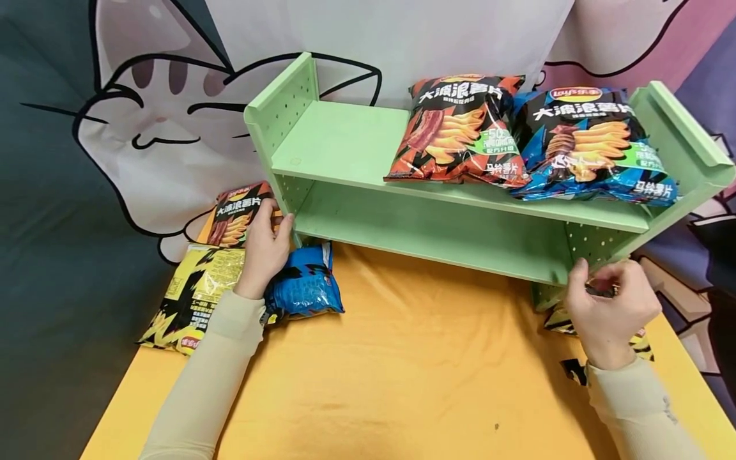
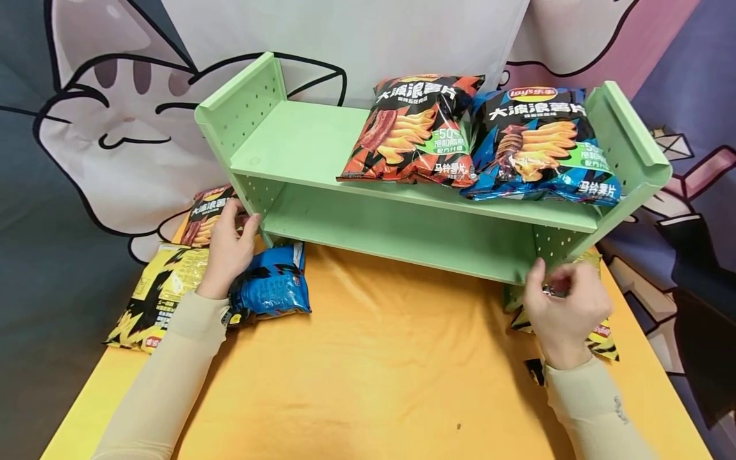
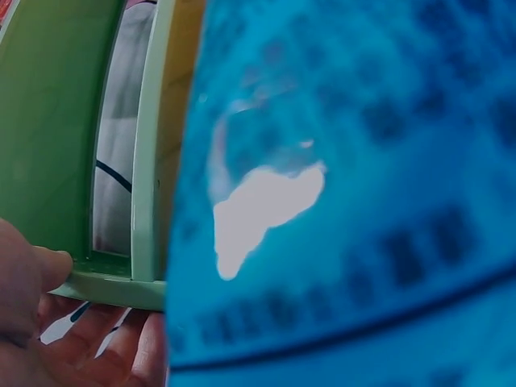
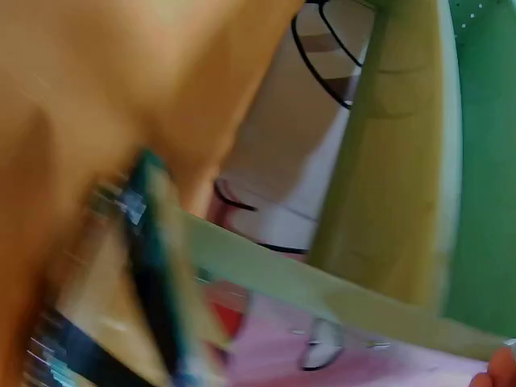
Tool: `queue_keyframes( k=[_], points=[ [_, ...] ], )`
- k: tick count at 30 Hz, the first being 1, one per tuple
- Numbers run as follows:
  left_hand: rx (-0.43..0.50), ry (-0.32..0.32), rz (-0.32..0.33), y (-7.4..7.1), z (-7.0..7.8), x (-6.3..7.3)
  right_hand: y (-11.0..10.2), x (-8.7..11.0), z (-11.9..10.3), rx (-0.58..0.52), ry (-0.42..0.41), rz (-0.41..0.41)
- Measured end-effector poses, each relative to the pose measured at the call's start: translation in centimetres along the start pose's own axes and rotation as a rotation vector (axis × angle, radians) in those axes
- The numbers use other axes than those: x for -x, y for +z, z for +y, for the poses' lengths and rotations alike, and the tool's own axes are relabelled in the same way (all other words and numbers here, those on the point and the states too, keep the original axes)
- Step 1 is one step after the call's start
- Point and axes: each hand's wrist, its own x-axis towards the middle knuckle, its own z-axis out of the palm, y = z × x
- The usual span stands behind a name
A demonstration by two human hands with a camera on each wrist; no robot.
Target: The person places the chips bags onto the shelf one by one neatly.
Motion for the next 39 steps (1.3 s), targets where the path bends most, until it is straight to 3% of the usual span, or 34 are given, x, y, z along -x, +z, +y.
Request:
queue_keyframes(
  k=[3,6,12,21,23,26,29,33,36,39],
  points=[
    [0.009,-0.004,-0.005,0.1,0.0,0.0,-0.3,0.5,1.3,-0.046,0.159,-0.013],
    [0.012,-0.004,-0.004,0.0,0.0,0.0,-0.4,1.1,2.9,-0.006,0.242,-0.12],
    [0.007,-0.004,0.001,0.0,0.0,0.0,-0.4,1.7,5.2,0.186,0.165,-0.323],
    [-0.044,-0.028,-0.014,-0.2,0.4,0.1,0.2,2.0,6.0,0.225,0.06,-0.429],
    [-0.115,-0.069,-0.082,-0.5,0.6,0.3,0.3,2.2,6.1,0.225,0.052,-0.432],
    [-0.254,-0.133,-0.238,-1.0,1.3,0.7,0.2,2.4,6.0,0.234,0.059,-0.433],
    [-0.383,-0.148,-0.381,-1.8,2.0,1.7,0.1,2.4,6.0,0.239,0.074,-0.452],
    [-0.528,-0.049,-0.475,-2.4,2.8,3.9,0.1,2.3,5.9,0.239,0.089,-0.47],
    [-0.654,0.07,-0.512,-2.2,3.6,6.4,0.1,2.2,5.9,0.236,0.091,-0.472],
    [-0.796,0.139,-0.537,-1.7,3.8,8.9,0.1,2.2,6.0,0.231,0.091,-0.479]
  ],
)
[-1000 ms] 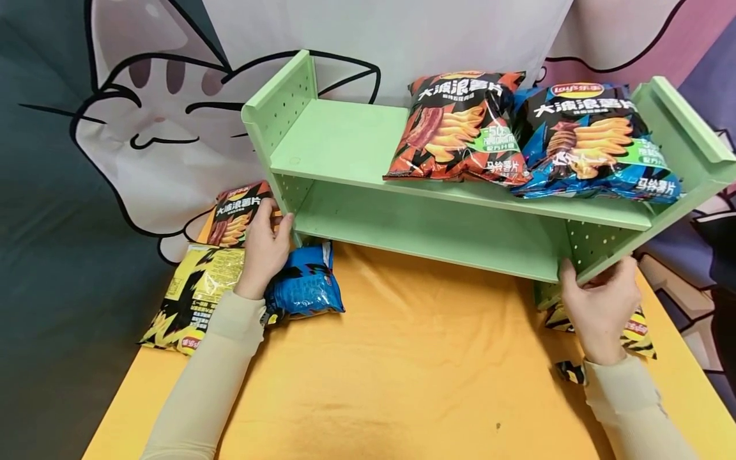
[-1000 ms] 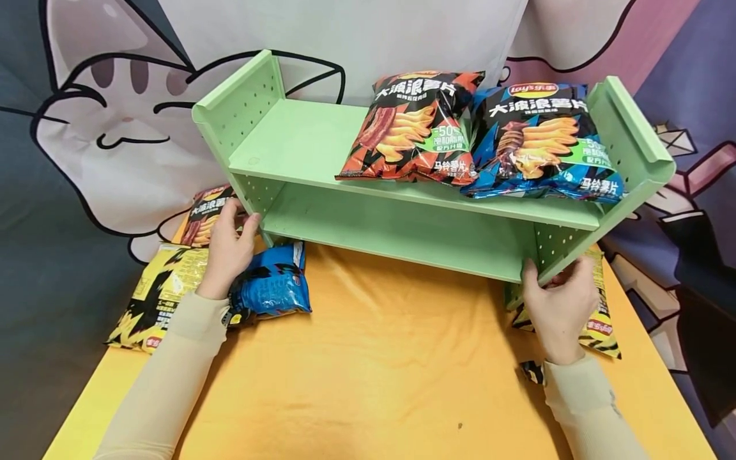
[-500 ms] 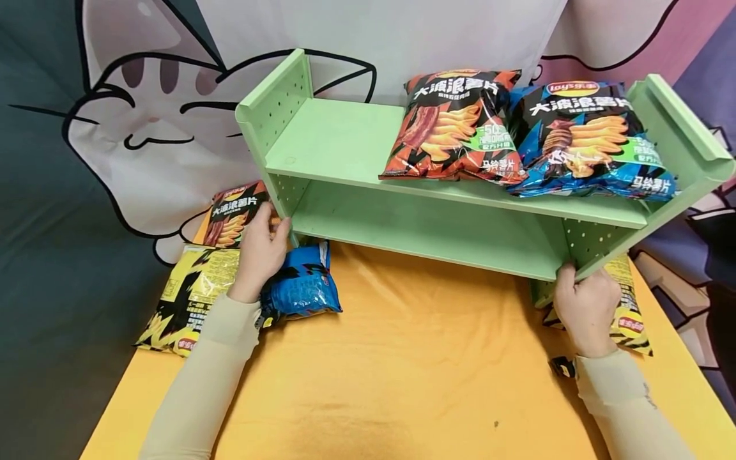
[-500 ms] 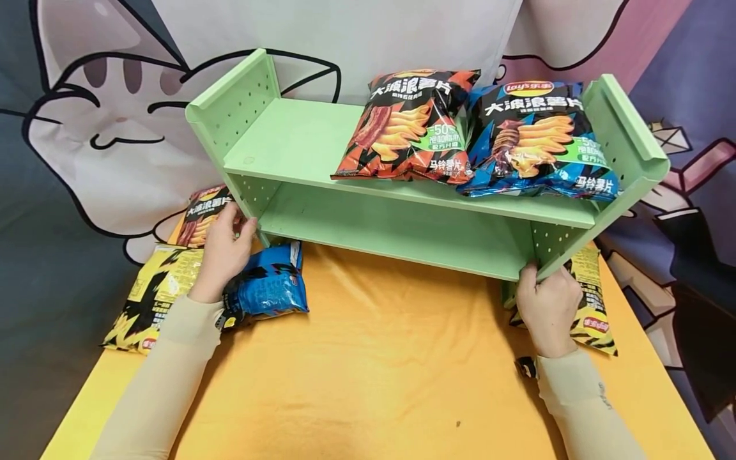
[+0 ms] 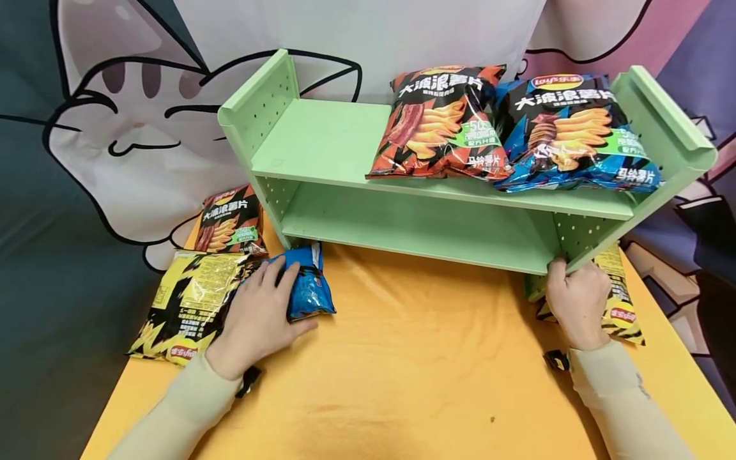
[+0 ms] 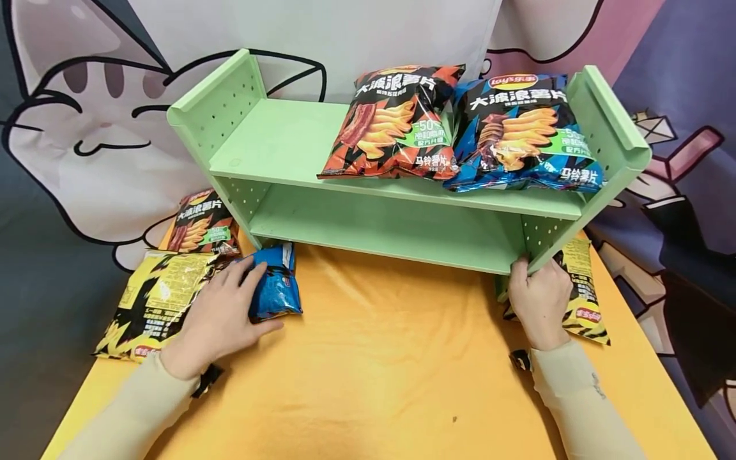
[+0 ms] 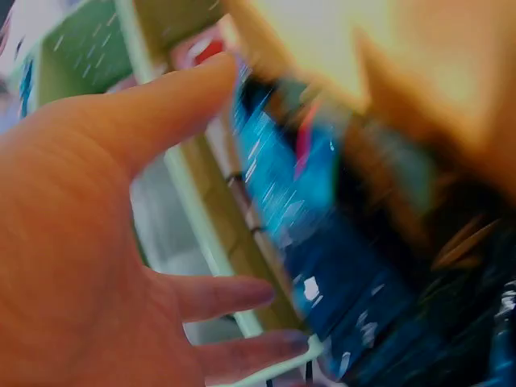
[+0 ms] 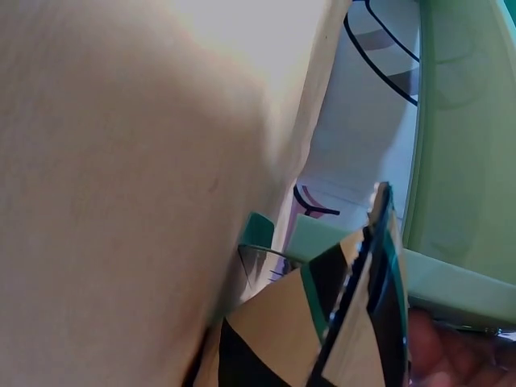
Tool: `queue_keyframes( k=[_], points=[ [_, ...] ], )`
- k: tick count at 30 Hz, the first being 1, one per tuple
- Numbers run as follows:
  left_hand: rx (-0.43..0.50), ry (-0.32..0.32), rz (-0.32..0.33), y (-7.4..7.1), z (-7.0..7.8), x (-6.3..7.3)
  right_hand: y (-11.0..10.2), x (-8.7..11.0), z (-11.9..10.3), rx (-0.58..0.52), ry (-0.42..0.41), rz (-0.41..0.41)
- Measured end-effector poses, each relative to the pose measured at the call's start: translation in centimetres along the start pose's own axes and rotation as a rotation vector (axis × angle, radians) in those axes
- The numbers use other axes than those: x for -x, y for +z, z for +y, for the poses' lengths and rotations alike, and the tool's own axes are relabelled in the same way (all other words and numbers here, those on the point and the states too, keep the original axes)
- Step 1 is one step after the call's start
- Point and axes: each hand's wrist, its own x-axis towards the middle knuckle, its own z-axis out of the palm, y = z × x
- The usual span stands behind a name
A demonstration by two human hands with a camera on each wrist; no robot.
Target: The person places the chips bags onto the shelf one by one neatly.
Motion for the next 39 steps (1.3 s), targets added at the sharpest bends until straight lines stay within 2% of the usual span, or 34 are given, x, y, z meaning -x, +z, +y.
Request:
queue_keyframes(
  k=[2,5,11,18,23,27,30,35,37,39],
  points=[
    [-0.085,0.002,-0.008,1.0,0.5,0.8,0.0,-0.1,0.0,-0.001,-0.002,-0.001],
    [-0.187,0.007,0.016,2.5,0.9,1.1,0.0,-0.1,0.0,0.003,-0.002,0.004],
    [-0.311,0.048,0.173,4.4,1.6,0.6,0.1,0.0,0.0,0.014,0.0,-0.003],
    [-0.38,0.104,0.305,4.9,1.7,-0.1,0.1,0.0,0.1,0.023,-0.011,0.004],
    [-0.325,0.16,0.38,4.5,1.5,-0.2,0.1,0.0,0.1,0.019,-0.011,0.004],
    [-0.243,0.246,0.406,3.7,1.8,-0.1,0.2,0.0,0.1,0.016,-0.005,0.004],
    [-0.172,0.329,0.405,2.9,2.3,0.3,0.2,0.0,0.1,0.017,-0.002,0.001],
    [-0.067,0.469,0.36,1.3,3.5,1.2,0.2,-0.1,0.1,0.019,-0.007,0.001],
    [0.01,0.516,0.36,0.7,4.1,1.6,0.2,-0.1,0.1,0.019,-0.009,0.002],
    [0.119,0.551,0.387,0.0,4.6,2.0,0.2,-0.1,0.1,0.019,-0.008,0.001]
  ],
)
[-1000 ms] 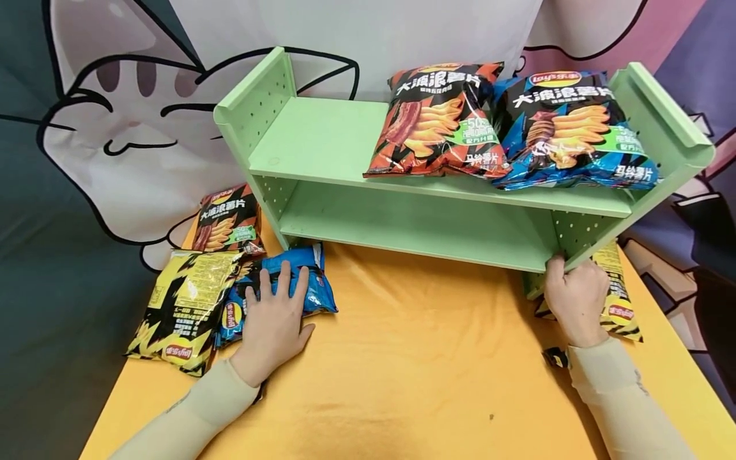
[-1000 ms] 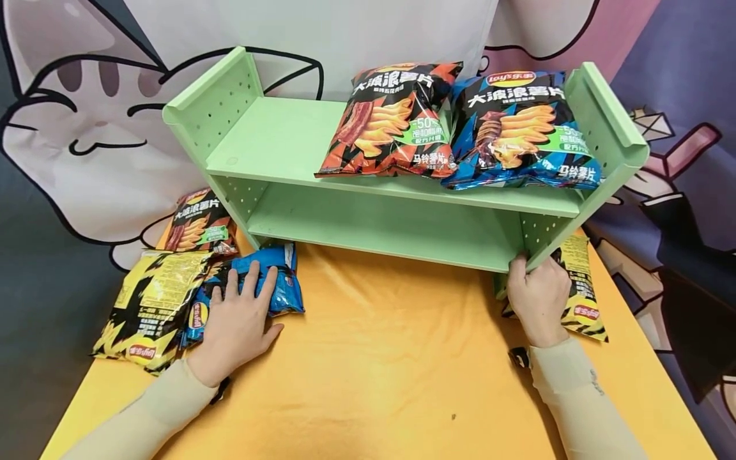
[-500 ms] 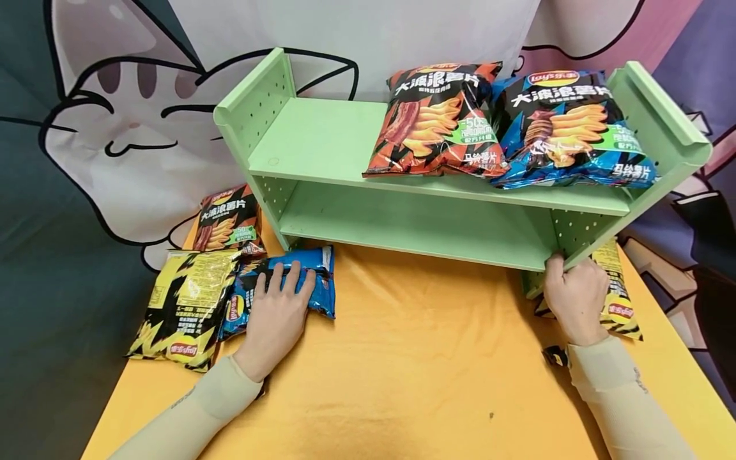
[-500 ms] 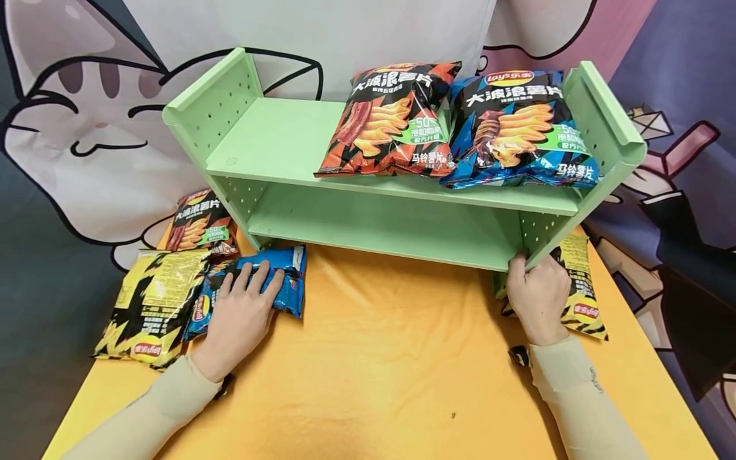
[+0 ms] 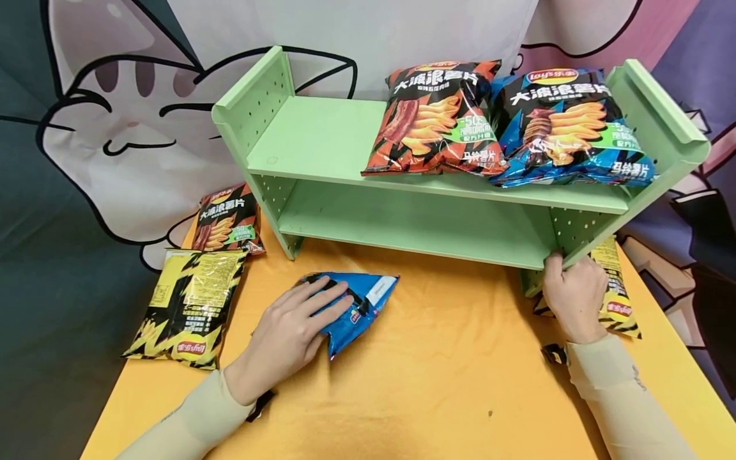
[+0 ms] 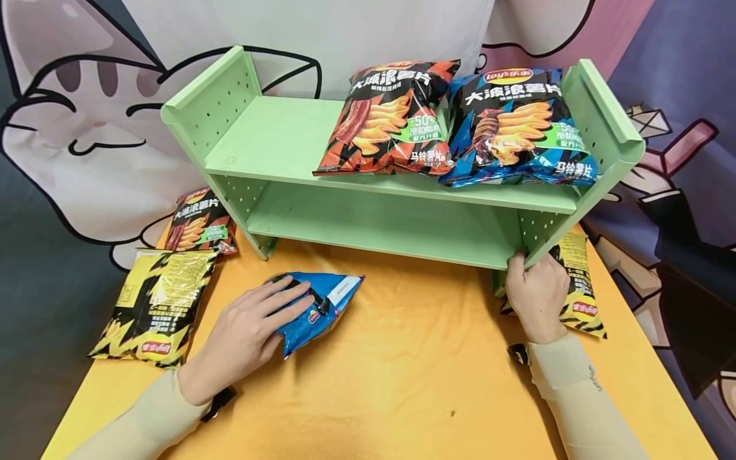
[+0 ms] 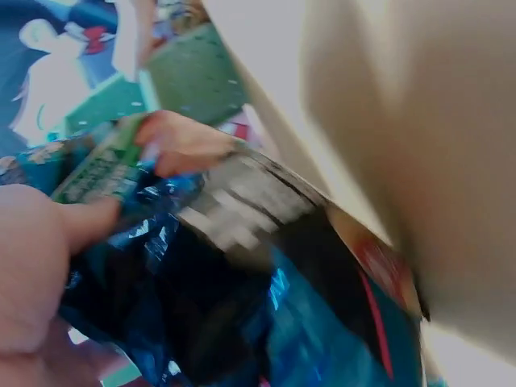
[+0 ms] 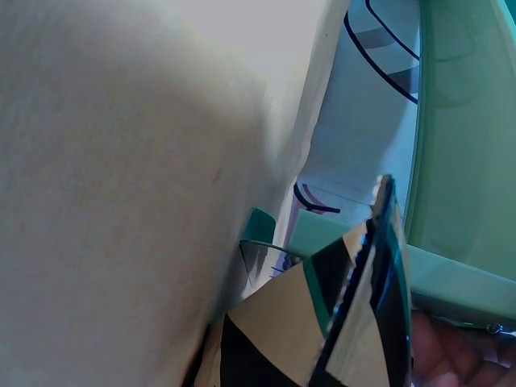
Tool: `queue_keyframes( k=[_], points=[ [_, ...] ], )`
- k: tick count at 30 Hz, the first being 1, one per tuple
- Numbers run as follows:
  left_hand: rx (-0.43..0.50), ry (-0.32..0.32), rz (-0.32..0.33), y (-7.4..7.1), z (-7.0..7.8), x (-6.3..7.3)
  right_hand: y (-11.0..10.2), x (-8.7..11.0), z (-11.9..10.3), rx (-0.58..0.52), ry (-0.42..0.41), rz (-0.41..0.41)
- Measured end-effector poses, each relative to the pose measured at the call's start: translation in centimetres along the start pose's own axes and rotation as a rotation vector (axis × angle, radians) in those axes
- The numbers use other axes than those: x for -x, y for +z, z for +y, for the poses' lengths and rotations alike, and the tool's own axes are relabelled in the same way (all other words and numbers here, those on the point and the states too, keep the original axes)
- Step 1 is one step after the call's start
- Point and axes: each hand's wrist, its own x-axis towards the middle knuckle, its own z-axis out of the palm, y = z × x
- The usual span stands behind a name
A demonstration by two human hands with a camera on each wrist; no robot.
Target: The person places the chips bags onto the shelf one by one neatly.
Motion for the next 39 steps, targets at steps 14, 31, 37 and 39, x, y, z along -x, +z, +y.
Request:
queue_keyframes(
  k=[14,31,37,39],
  points=[
    [1.056,-0.541,0.29,-0.7,0.5,-0.6,-0.1,0.0,0.1,0.002,0.012,-0.003],
    [1.851,-1.225,0.288,4.6,1.6,2.6,-0.1,-0.1,0.0,0.009,0.003,0.0],
    [1.758,-1.314,0.311,4.8,1.5,3.6,0.0,0.0,0.1,0.011,0.001,0.004],
    [1.709,-1.346,0.322,4.7,1.3,4.0,0.0,0.0,0.1,0.012,0.0,0.004]
  ],
)
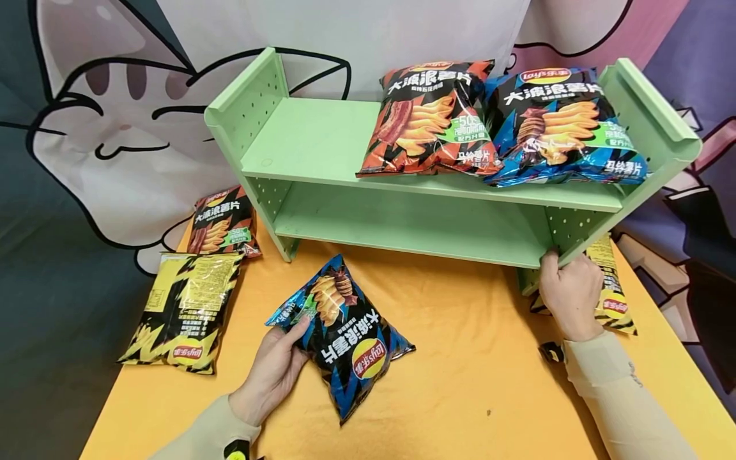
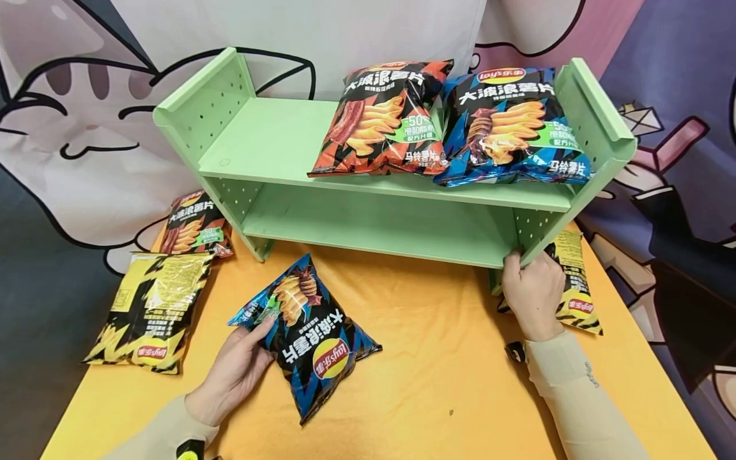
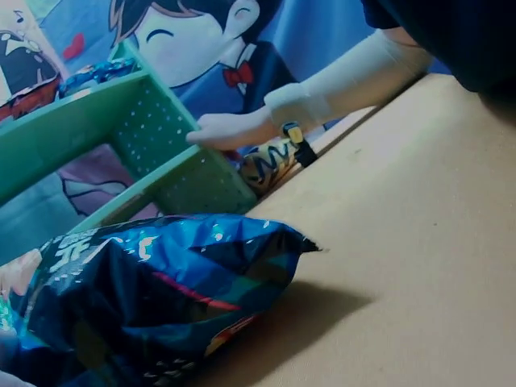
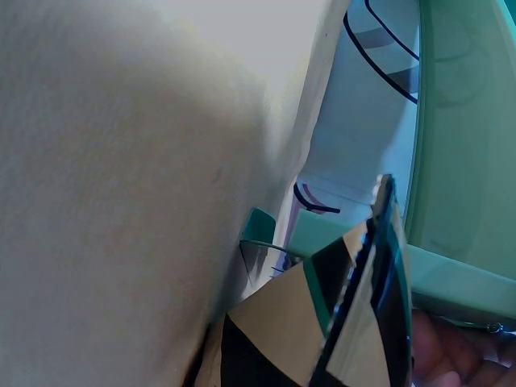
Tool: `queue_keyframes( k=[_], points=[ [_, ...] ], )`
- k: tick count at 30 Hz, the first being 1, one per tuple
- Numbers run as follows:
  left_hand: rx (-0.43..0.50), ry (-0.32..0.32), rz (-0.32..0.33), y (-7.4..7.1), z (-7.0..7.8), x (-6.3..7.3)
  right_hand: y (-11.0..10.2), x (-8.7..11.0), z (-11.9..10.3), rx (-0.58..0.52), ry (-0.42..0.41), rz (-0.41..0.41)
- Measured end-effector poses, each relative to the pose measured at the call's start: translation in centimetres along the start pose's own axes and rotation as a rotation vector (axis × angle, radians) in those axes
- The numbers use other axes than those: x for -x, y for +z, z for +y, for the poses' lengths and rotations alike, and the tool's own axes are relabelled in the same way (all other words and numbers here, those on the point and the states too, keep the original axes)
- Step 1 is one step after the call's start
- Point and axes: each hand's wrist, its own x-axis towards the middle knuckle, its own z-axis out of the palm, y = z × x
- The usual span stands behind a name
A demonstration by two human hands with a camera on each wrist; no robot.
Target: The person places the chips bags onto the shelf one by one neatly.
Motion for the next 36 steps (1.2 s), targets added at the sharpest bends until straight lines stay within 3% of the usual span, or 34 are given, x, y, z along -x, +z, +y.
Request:
queue_keyframes(
  k=[3,7,12,16,18,23,26,30,33,36],
  points=[
    [-0.057,0.005,0.087,-0.7,0.1,0.1,0.0,0.0,0.0,0.0,0.002,0.0],
    [-0.206,-0.001,0.133,-2.0,0.4,0.5,-0.1,0.0,0.0,-0.002,0.003,-0.006],
    [-0.477,0.034,0.147,-3.3,1.7,0.6,0.0,0.0,0.0,-0.005,-0.002,0.0],
    [-0.643,0.148,0.108,-3.7,3.4,0.1,0.0,0.0,0.1,-0.006,-0.004,0.008],
    [-0.779,0.264,0.052,-3.7,4.2,-0.2,0.0,0.0,0.1,-0.006,-0.005,0.007],
    [-1.23,0.63,-0.145,-2.5,7.0,-1.2,-0.1,0.0,0.1,-0.011,0.003,-0.003],
    [-1.424,0.75,-0.318,-0.9,8.8,-1.9,-0.1,-0.1,0.1,-0.011,0.014,0.001],
    [-1.602,0.767,-0.569,1.4,10.4,-3.2,-0.2,-0.1,0.1,-0.009,0.015,-0.003],
    [-1.676,0.705,-0.739,2.8,10.7,-4.4,-0.1,-0.1,0.1,-0.012,0.013,-0.008],
    [-1.73,0.637,-0.856,3.9,10.5,-5.7,0.0,0.0,0.1,-0.015,0.015,-0.008]
  ],
)
